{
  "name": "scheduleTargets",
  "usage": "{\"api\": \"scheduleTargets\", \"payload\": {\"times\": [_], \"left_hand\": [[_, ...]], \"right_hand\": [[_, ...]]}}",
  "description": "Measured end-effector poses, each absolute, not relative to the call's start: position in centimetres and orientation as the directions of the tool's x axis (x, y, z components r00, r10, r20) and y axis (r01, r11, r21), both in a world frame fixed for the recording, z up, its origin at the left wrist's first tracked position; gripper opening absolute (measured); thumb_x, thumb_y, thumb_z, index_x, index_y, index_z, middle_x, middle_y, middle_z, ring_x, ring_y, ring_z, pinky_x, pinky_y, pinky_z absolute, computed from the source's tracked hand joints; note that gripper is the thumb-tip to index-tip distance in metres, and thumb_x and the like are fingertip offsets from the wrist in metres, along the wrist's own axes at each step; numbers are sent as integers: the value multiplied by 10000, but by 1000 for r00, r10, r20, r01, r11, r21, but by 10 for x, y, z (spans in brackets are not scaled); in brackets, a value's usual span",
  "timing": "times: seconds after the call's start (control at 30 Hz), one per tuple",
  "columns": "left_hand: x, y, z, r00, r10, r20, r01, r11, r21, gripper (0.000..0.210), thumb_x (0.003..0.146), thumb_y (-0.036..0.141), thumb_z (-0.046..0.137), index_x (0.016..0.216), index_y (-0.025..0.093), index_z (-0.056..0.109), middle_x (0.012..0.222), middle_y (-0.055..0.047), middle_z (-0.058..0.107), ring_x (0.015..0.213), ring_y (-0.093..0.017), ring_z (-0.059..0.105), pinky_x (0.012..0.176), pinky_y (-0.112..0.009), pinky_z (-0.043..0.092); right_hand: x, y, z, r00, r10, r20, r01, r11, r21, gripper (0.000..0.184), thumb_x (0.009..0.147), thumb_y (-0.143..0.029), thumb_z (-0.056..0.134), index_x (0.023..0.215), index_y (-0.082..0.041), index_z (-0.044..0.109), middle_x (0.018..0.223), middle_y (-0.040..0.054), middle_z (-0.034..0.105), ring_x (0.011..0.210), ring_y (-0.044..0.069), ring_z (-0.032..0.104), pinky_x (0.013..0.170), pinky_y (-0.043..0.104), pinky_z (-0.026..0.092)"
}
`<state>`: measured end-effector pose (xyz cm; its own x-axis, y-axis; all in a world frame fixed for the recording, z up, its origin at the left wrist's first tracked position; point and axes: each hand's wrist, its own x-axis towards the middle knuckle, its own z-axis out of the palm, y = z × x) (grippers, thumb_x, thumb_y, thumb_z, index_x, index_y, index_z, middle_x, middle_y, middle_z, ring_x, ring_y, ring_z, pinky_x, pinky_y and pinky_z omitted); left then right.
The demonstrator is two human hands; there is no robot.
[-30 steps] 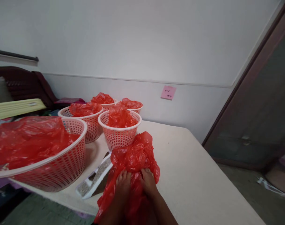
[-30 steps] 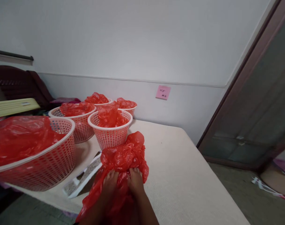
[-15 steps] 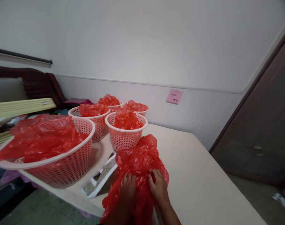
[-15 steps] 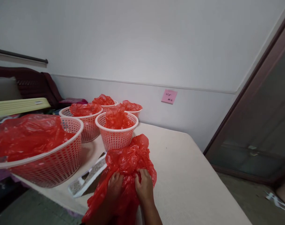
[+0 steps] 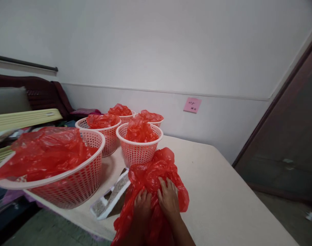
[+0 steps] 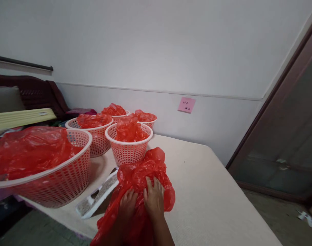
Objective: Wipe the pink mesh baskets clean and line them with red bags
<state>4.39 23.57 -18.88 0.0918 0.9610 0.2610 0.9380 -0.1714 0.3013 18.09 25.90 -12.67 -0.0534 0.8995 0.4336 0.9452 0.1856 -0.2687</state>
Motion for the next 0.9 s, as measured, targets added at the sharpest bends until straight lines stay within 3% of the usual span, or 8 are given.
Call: {"api": "scheduleTargets", "payload": {"times": [0.13, 0.4, 0.77, 0.9], "left_hand": [[41, 240, -190, 96, 958, 272, 938, -178, 297, 462, 869, 97, 446, 1265, 247, 633, 1362, -63, 596, 1276, -263, 521, 1103, -418, 400], [39, 238, -191, 124, 939, 322, 923, -228, 309, 489, 858, 144, 492, 1325, 255, 585, 1398, -71, 562, 1294, -286, 499, 1117, -447, 382], [35, 231, -181, 139, 918, 372, 902, -272, 334, 480, 843, 176, 490, 1272, 340, 628, 1359, -39, 592, 1266, -296, 518, 1050, -431, 457], [38, 225, -175, 125, 905, 406, 912, -266, 313, 470, 821, 184, 515, 1270, 269, 629, 1290, -79, 637, 1229, -305, 545, 1033, -457, 459]], "right_hand": [[183, 264, -134, -17, 962, 272, 947, 103, -304, 502, 886, -168, 420, 1377, -156, 522, 1331, 175, 547, 1226, 308, 514, 1052, 459, 366], [179, 271, -140, 8, 987, 162, 941, 47, -334, 490, 859, -151, 415, 1329, -144, 554, 1315, 149, 565, 1212, 295, 515, 1036, 411, 365], [178, 272, -145, -5, 988, 157, 931, 62, -359, 531, 843, -138, 428, 1366, -120, 518, 1358, 175, 526, 1255, 303, 489, 1045, 412, 360], [178, 271, -146, 9, 988, 157, 930, 49, -363, 527, 840, -146, 418, 1352, -105, 533, 1343, 178, 541, 1250, 305, 491, 1051, 408, 354]]}}
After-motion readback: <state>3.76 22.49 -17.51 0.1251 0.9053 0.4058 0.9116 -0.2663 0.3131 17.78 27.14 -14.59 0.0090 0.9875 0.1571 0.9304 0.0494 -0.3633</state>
